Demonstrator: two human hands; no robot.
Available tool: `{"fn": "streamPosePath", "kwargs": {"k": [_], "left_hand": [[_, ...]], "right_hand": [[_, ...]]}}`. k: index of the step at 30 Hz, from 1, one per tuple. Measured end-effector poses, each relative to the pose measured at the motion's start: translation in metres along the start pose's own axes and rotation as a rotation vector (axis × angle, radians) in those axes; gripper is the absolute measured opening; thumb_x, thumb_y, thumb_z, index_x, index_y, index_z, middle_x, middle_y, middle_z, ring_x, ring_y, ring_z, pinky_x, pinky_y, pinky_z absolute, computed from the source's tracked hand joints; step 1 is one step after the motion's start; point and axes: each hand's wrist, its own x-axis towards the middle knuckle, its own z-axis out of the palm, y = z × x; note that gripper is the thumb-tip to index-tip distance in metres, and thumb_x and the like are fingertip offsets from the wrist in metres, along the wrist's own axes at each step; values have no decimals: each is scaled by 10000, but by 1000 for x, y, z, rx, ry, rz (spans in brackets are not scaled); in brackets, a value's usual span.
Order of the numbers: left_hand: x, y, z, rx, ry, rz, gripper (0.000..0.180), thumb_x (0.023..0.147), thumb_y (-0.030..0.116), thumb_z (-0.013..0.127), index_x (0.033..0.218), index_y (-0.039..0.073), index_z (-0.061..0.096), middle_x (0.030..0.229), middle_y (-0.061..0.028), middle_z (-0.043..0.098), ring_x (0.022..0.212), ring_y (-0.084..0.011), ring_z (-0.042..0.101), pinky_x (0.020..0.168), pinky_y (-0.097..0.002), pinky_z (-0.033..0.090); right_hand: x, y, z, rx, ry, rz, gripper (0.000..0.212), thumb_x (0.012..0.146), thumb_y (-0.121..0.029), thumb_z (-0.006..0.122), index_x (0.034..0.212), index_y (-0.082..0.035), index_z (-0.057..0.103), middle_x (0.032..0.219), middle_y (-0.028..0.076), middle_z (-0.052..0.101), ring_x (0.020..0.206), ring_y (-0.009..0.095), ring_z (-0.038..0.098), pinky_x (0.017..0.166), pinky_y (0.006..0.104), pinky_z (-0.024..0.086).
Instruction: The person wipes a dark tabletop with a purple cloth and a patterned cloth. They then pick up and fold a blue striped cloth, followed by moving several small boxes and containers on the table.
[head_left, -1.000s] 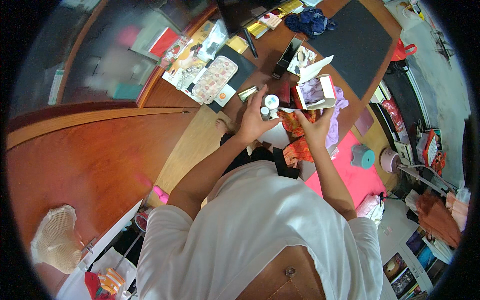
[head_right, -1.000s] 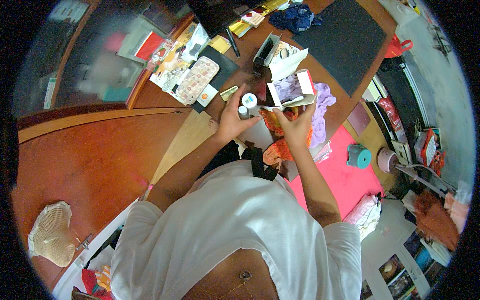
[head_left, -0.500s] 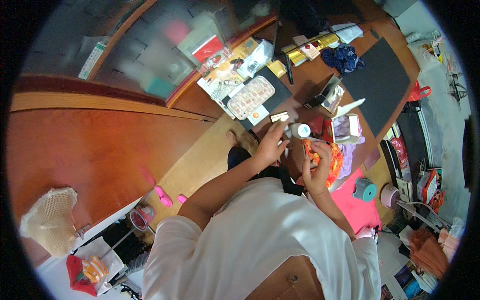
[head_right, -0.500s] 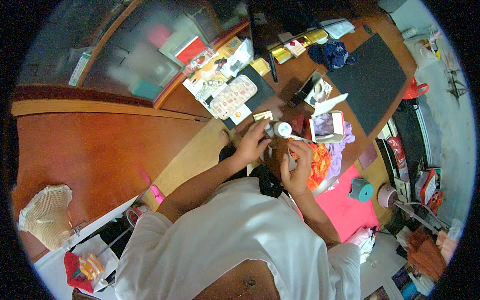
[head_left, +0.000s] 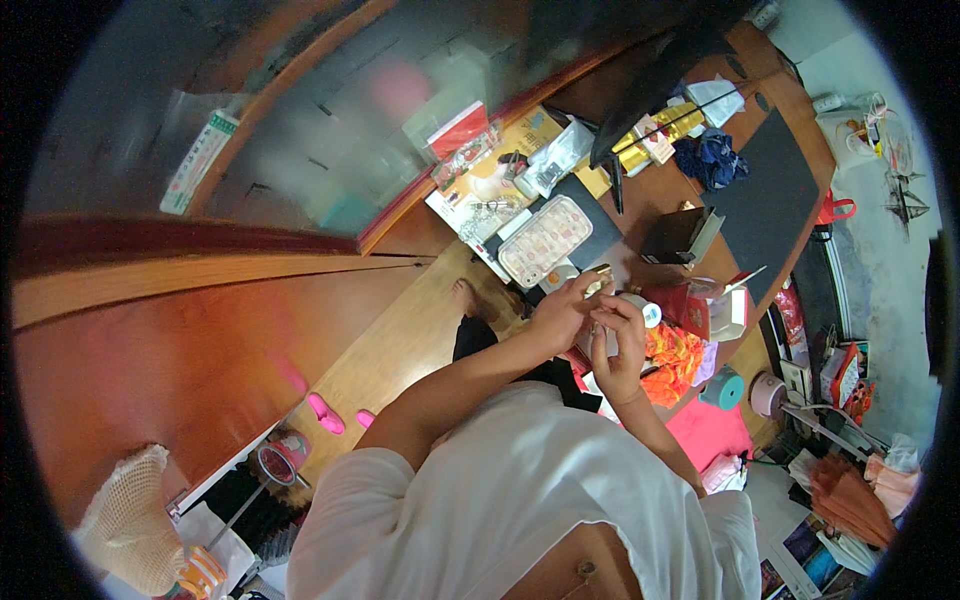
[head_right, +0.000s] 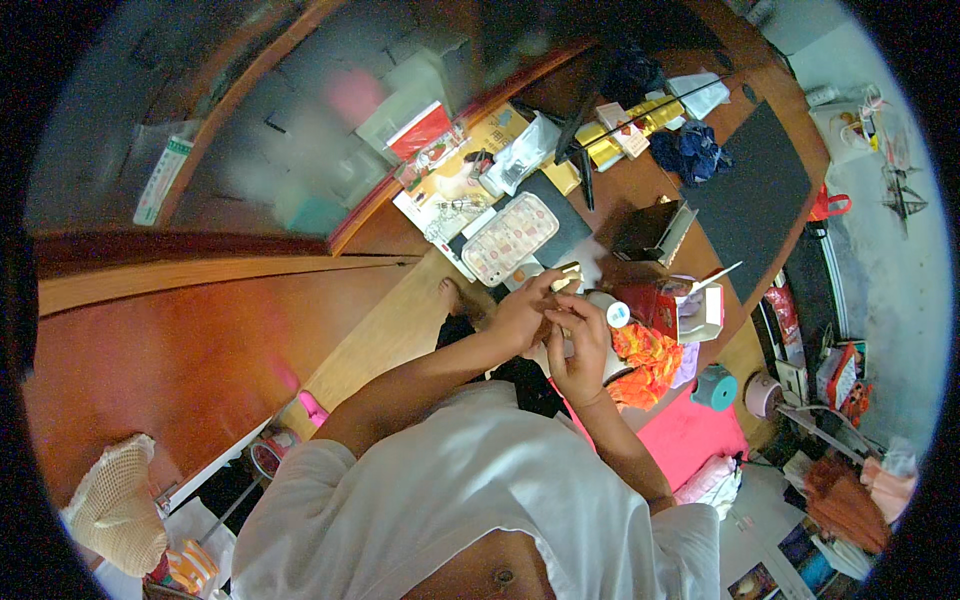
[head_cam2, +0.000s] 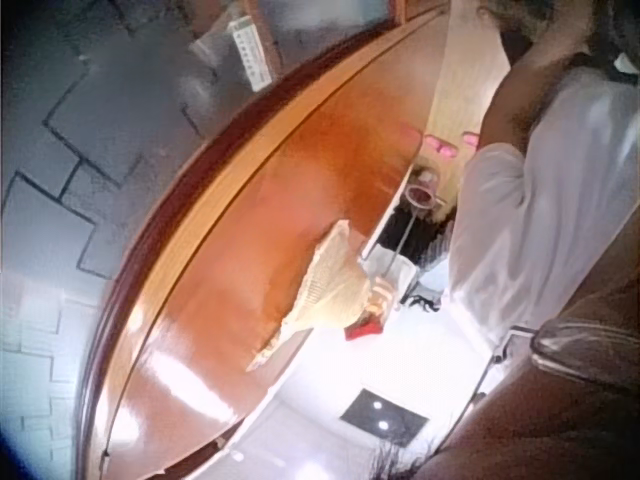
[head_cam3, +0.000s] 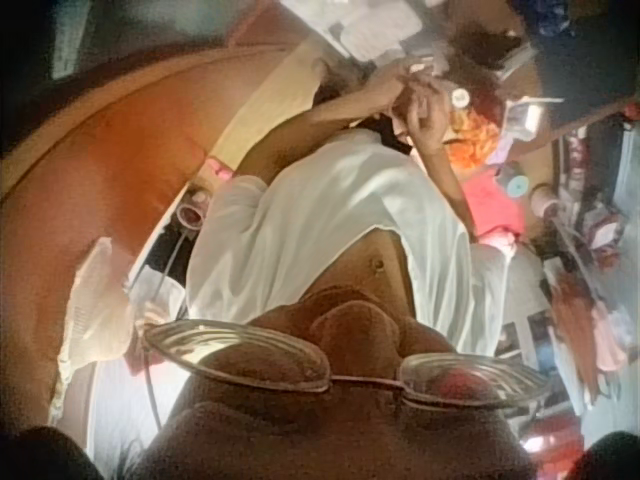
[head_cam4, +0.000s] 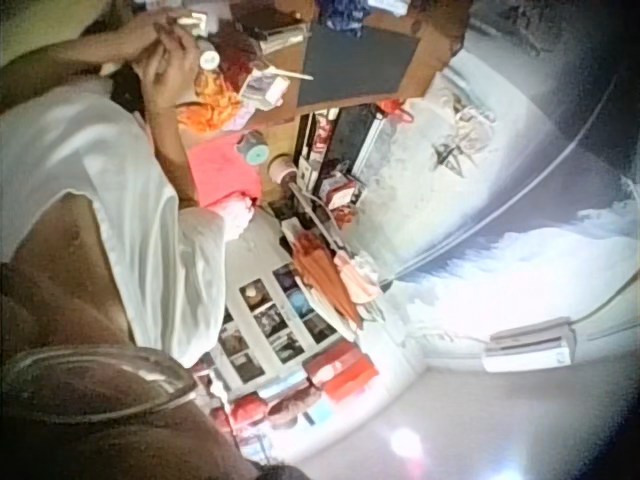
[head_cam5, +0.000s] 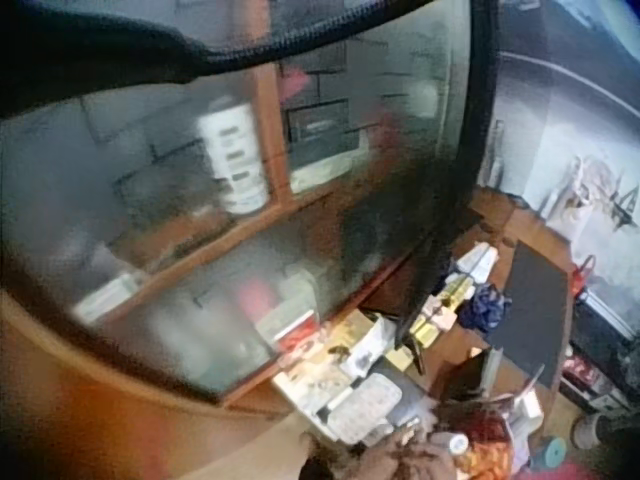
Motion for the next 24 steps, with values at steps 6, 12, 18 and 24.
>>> {"fn": "streamPosePath", "kwargs": {"k": [6, 12, 18, 24], "left_hand": [[-10, -27, -74, 91, 465, 270, 421, 872, 25, 646, 1289, 79, 633, 1319, -177, 553, 1108, -368, 595, 940, -412, 503], [17, -65, -158, -77, 981, 108, 516, 897, -46, 625, 1394, -9, 493, 1338, -189, 525, 1223, -291, 561, 993, -375, 515], [51, -88, -162, -181, 979, 12, 578, 888, -43, 644, 1424, -36, 429, 1400, -190, 510, 1259, -275, 547, 1037, -390, 491], [70, -86, -156, -132, 1070, -6, 529, 857, -27, 678, 1353, -7, 495, 1256, -166, 584, 1126, -255, 584, 919, -359, 526]], "right_hand": [[47, 2, 30, 4, -13, 15, 277, 854, 50, 622, 1119, -30, 642, 1238, 193, 592, 1110, 356, 603, 932, 412, 504], [153, 22, 105, 151, -143, 51, 590, 851, 4, 674, 1406, -10, 472, 1385, 207, 519, 1228, 377, 553, 955, 388, 514], [221, 71, 187, 106, -185, 129, 812, 816, 9, 710, 1532, -32, 328, 1462, 214, 474, 1268, 326, 553, 932, 342, 548], [235, 89, 217, 282, -259, 174, 767, 780, 53, 727, 1467, -28, 394, 1352, 170, 545, 1213, 305, 574, 910, 326, 557]]}}
